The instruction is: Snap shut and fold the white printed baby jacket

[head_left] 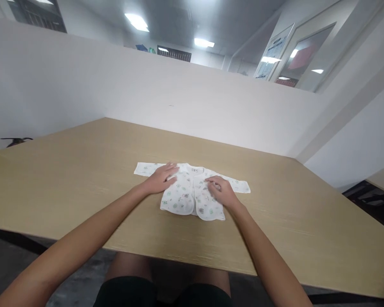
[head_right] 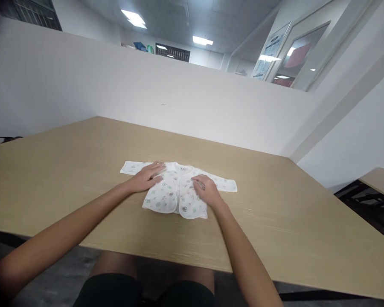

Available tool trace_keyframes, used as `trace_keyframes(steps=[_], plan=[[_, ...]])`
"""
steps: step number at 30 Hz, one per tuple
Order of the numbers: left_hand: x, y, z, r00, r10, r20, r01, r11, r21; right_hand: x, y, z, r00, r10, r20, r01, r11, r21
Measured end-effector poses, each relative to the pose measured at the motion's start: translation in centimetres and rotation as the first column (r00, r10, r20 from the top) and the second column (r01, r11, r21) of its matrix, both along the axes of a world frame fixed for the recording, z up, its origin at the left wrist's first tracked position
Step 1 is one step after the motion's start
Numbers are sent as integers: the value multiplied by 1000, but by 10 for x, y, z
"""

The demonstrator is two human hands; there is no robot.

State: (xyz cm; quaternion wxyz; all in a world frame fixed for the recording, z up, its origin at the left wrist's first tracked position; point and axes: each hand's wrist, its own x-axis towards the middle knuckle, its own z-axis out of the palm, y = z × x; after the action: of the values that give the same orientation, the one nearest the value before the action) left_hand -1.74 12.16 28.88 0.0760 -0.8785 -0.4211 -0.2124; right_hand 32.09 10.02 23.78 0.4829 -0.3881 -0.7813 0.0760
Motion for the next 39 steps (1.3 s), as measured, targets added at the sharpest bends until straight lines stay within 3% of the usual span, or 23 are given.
trace_keyframes(steps=[5, 11, 14, 17, 20, 23, 25, 27, 29, 34, 39], plan=[[32, -35, -16, 963, -214, -164, 209, 977, -49, -31, -21, 6, 975, 109, 193, -112, 994, 6], [42, -47, -37, 923, -230, -307, 187, 969, -161, -38, -31, 8, 914, 208, 348, -140, 967, -211], [37, -59, -33, 911, -263, -318, 207, 958, -200, -35, -47, 18, 872, 327, 363, -179, 906, -384], [36, -75, -18, 881, -358, -308, 296, 927, -232, -31, -63, 28, 817, 454, 355, -231, 822, -521], [45, -80, 1, 919, -337, -205, 304, 936, -175, -29, -64, 33, 802, 525, 286, -309, 773, -554], [65, -65, 15, 990, -129, -47, 126, 989, -73, -31, -43, 37, 918, 377, 120, -300, 861, -410], [80, -49, 18, 1000, 6, 18, -5, 999, -33, -36, -23, 38, 981, 178, 73, -148, 940, -308], [93, -31, 13, 988, 121, 101, -123, 992, 13, -43, -4, 36, 995, 15, 99, 10, 968, -249], [101, -17, 3, 969, 182, 165, -191, 981, 39, -48, 9, 30, 990, -66, 124, 94, 968, -232], [96, -1, -20, 984, 123, 131, -129, 991, 36, -44, 16, 7, 994, -58, 94, 77, 975, -210], [85, 3, -19, 984, 30, 174, -29, 1000, -9, -36, 12, 4, 997, -9, 73, 23, 982, -188]])
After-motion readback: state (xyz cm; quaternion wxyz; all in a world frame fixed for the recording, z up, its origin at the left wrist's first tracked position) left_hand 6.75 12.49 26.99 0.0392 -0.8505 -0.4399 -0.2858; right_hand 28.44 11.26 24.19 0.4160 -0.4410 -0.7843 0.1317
